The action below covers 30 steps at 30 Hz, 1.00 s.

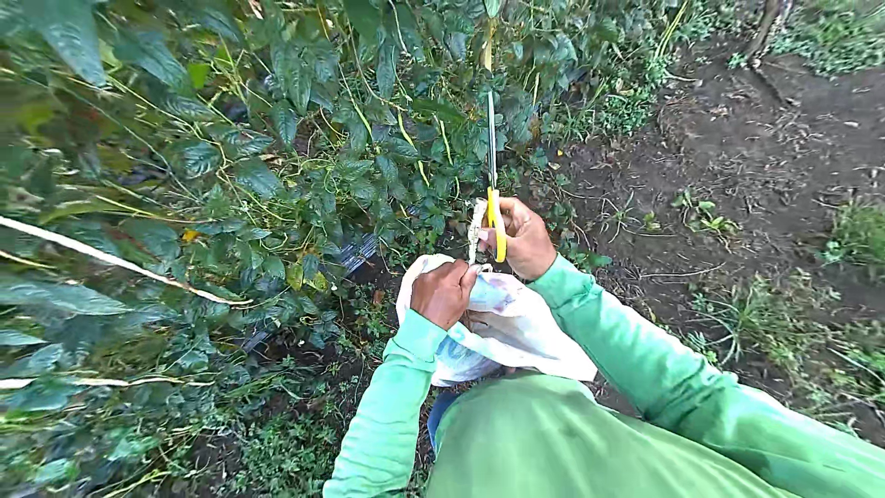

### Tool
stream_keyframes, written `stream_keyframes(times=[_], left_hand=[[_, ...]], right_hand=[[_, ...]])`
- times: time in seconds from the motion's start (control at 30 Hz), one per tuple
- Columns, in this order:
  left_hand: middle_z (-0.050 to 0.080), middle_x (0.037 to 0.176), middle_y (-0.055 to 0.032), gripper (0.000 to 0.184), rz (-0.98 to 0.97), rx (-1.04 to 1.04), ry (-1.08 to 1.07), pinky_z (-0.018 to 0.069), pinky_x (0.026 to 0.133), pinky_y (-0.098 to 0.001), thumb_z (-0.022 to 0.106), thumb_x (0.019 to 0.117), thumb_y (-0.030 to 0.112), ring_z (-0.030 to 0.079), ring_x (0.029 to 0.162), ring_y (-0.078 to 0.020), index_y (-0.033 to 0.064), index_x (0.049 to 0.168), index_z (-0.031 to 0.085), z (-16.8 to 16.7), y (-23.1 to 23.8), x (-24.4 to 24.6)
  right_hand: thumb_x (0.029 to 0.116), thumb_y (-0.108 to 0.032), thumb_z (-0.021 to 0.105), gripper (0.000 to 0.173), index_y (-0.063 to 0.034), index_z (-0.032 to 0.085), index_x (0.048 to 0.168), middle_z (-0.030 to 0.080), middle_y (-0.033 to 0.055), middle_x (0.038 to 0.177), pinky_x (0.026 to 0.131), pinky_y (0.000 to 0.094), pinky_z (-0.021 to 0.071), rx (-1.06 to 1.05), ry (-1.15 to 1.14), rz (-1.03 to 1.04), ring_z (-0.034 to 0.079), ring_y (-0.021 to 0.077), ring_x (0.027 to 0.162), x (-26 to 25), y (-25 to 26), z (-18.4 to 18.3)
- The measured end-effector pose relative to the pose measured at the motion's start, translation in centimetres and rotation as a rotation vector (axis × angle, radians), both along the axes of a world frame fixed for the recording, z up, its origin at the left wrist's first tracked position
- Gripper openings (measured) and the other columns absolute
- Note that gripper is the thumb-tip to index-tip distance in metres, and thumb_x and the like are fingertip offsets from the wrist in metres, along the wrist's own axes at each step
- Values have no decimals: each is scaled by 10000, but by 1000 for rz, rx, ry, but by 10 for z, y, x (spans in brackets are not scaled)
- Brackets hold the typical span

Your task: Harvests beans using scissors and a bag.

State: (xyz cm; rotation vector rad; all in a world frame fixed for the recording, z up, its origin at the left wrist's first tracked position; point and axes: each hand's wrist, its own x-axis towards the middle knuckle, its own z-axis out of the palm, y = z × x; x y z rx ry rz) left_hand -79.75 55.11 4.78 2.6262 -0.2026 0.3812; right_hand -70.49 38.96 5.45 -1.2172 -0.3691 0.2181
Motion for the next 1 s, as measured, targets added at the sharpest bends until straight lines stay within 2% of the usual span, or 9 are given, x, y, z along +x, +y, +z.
stream_keyframes(times=[0.23,0.4,0.47,0.6,0.63,0.8,1.0], left_hand=[[661,724,-118,457,27,-26,40,544,602,-464,491,1066,362,668,652,-267,21,823,673,-7,-18,8],[655,704,-123,444,92,-71,44,552,628,-475,510,1057,348,666,657,-267,11,821,677,-9,-26,16],[645,697,-122,438,120,-78,42,540,622,-466,510,1055,336,653,649,-262,6,814,670,-9,-25,19],[622,676,-108,419,146,-77,18,523,607,-429,516,1053,309,621,618,-236,3,804,658,-6,-24,25],[621,676,-108,416,149,-75,20,523,608,-426,519,1051,305,620,617,-235,2,804,658,-4,-24,27],[614,674,-105,415,123,-57,55,518,603,-436,520,1051,315,619,619,-242,9,802,650,-5,-34,36],[649,704,-122,431,15,-23,44,540,614,-437,517,1054,322,653,643,-252,6,801,664,-11,-53,43]], right_hand=[[790,137,700,501,-62,548,1224,721,49,879,622,296,610,0,5,16,688,134,663,13,-17,-3],[821,66,720,519,-54,527,1288,724,66,910,655,314,613,-9,25,20,698,154,702,23,-35,-11],[827,-51,755,572,-57,498,1339,740,63,951,693,313,605,-105,11,51,708,147,754,28,-54,-18],[837,-505,749,798,26,473,1366,703,12,959,720,279,575,-376,-108,222,672,82,801,27,-110,-48],[827,-562,740,835,36,484,1351,697,8,951,741,286,577,-414,-112,272,667,80,807,22,-125,-55],[809,-592,761,816,-16,518,1333,684,-48,917,680,215,549,-506,-97,414,632,7,744,5,-165,-65],[855,-473,760,683,-17,554,1320,686,-33,911,721,220,562,-513,-131,414,641,11,764,18,-166,-52]])
